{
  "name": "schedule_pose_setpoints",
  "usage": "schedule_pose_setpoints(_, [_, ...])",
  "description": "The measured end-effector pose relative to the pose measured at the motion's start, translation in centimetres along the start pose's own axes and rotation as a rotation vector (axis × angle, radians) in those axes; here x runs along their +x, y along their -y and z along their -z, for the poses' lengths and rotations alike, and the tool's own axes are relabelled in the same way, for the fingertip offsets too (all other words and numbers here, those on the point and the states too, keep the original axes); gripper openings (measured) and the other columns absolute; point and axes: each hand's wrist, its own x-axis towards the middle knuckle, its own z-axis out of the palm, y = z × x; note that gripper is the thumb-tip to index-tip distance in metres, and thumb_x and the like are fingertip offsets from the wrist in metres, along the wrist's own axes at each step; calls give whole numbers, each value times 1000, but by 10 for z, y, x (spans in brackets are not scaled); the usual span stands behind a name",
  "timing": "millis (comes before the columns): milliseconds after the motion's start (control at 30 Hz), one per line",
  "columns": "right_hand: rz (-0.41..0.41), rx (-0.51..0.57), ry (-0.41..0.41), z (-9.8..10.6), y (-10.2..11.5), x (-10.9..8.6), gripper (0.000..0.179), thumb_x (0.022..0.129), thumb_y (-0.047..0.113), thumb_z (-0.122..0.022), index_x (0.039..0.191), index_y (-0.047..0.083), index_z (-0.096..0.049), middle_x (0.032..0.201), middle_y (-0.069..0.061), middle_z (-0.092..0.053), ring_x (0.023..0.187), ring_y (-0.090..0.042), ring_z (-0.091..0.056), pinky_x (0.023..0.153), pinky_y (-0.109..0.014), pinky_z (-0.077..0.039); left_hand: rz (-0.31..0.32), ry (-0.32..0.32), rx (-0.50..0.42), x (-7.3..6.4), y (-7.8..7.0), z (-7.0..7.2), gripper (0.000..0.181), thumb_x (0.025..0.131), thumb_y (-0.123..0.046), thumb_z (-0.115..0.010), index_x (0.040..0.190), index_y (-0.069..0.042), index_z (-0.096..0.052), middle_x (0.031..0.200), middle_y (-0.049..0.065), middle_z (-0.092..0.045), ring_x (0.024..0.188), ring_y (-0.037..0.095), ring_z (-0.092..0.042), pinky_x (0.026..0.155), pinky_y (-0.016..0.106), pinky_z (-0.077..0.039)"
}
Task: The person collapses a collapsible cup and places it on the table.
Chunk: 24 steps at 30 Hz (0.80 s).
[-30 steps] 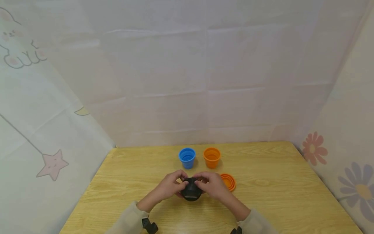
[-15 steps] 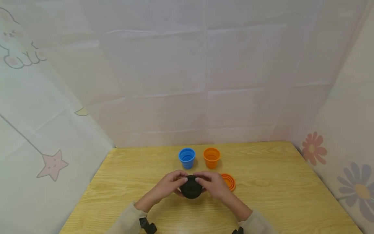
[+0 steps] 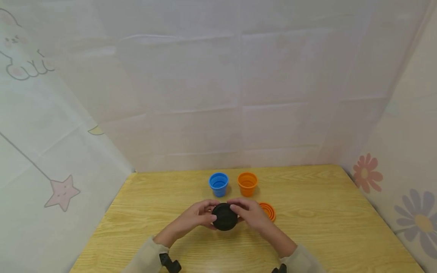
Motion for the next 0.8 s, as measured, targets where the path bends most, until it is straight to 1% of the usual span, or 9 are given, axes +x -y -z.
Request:
schedule_pose_setpoints(67, [0, 6, 13, 1, -2, 0, 47, 103, 30, -60, 138, -2, -58, 132, -21, -63, 107, -21, -68, 82, -33, -61, -3, -6, -3, 0, 0, 0, 48, 102, -17, -59, 145, 0, -46, 125, 16, -61, 104, 26, -69, 93, 59, -54])
schedule_pose_setpoints(200, [0, 39, 51, 5, -4, -1, 51, 104, 29, -59, 144, -2, -52, 138, -21, -60, 108, -18, -68, 87, -32, -59, -9, -42, 6, 0, 1, 0, 47, 103, -16, -60, 145, 0, -47, 124, 14, -61, 103, 25, -69, 93, 61, -54])
schedule_pose_setpoints(333, [17, 77, 98, 9, -4, -4, 52, 105, 23, -57, 149, -3, -45, 143, -24, -55, 111, -19, -67, 94, -32, -56, -18, -70, 6, 0, 2, 0, 47, 103, -15, -60, 146, -1, -47, 124, 14, -60, 103, 25, -68, 93, 62, -53])
schedule_pose_setpoints(467, [33, 66, 129, 12, -3, -6, 53, 105, 20, -58, 152, 0, -43, 139, -24, -56, 115, -22, -63, 98, -33, -52, -37, -74, -3, 0, 1, 0, 48, 103, -15, -60, 147, -1, -47, 127, 15, -57, 104, 25, -69, 94, 64, -51])
schedule_pose_setpoints(533, [42, 50, 136, 13, -2, -7, 53, 104, 20, -58, 152, 2, -43, 134, -24, -57, 114, -23, -60, 97, -32, -52, -42, -79, 1, -1, 0, 0, 49, 103, -16, -60, 147, -1, -47, 127, 15, -56, 103, 25, -69, 95, 65, -51])
schedule_pose_setpoints(667, [65, 34, 153, 14, 0, -8, 53, 105, 18, -57, 153, 4, -42, 134, -25, -55, 113, -24, -59, 96, -30, -52, -55, -99, 19, -2, -1, -1, 49, 103, -17, -61, 147, -2, -47, 125, 16, -55, 101, 24, -70, 94, 65, -51])
schedule_pose_setpoints(800, [57, 23, 152, 14, 1, -8, 52, 105, 19, -57, 153, 6, -43, 134, -24, -56, 114, -26, -59, 96, -28, -52, -77, -100, 41, -1, -1, -1, 49, 103, -15, -60, 147, 2, -46, 124, 19, -55, 101, 26, -70, 93, 65, -52])
